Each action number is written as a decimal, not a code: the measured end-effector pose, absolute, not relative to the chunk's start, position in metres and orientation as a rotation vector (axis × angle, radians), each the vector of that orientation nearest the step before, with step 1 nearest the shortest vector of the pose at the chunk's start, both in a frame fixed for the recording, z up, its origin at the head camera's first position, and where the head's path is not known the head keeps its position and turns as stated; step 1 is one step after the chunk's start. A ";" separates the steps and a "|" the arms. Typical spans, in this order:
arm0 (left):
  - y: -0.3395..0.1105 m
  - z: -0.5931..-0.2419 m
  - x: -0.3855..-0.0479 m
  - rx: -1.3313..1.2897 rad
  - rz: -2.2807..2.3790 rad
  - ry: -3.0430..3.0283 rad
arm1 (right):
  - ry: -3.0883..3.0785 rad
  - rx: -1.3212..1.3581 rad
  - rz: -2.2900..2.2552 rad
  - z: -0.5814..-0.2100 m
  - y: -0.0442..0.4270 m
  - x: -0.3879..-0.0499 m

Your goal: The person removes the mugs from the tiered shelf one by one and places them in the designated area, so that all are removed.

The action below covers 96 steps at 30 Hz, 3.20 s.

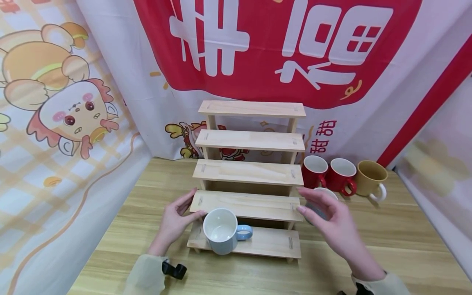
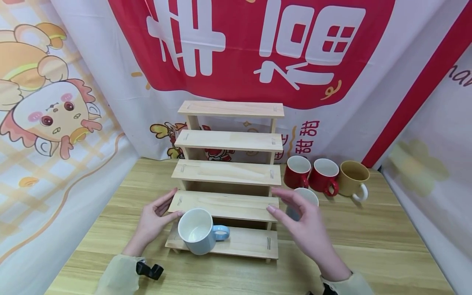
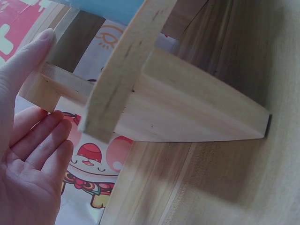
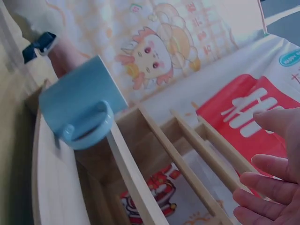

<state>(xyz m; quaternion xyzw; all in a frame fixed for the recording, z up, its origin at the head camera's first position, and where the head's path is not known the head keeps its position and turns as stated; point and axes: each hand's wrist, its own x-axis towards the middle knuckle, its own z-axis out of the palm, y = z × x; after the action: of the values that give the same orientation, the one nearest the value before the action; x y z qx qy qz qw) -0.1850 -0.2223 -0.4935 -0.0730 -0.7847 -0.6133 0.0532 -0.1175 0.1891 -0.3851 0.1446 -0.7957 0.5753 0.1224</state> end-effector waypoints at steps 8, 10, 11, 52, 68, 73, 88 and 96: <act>-0.222 -0.491 -0.184 -0.204 -1.861 -2.392 | -2.325 0.518 1.794 -0.391 0.169 -0.115; -0.221 -0.491 -0.184 -0.200 -1.865 -2.390 | -2.323 0.525 1.819 -0.392 0.165 -0.115; -0.221 -0.491 -0.184 -0.201 -1.865 -2.389 | -2.323 0.525 1.831 -0.393 0.164 -0.115; -0.222 -0.493 -0.185 -0.211 -1.838 -2.403 | -2.592 0.431 2.068 -0.455 0.110 -0.119; -0.223 -0.494 -0.185 -0.215 -1.846 -2.395 | -2.515 0.440 2.174 -0.460 0.091 -0.122; -0.223 -0.493 -0.185 -0.215 -1.853 -2.391 | -2.505 0.427 2.170 -0.464 0.085 -0.122; -0.223 -0.492 -0.184 -0.216 -1.851 -2.385 | -2.436 0.419 2.200 -0.468 0.077 -0.122; -0.223 -0.493 -0.184 -0.216 -1.867 -2.382 | -2.405 0.414 2.249 -0.472 0.078 -0.124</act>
<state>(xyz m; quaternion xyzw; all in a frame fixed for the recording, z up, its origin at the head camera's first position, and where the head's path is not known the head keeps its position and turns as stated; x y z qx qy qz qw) -0.1844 -0.2229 -0.4932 -0.0711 -0.7838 -0.6146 0.0536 -0.1242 0.0782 -0.4716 0.1244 -0.7218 0.6750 -0.0887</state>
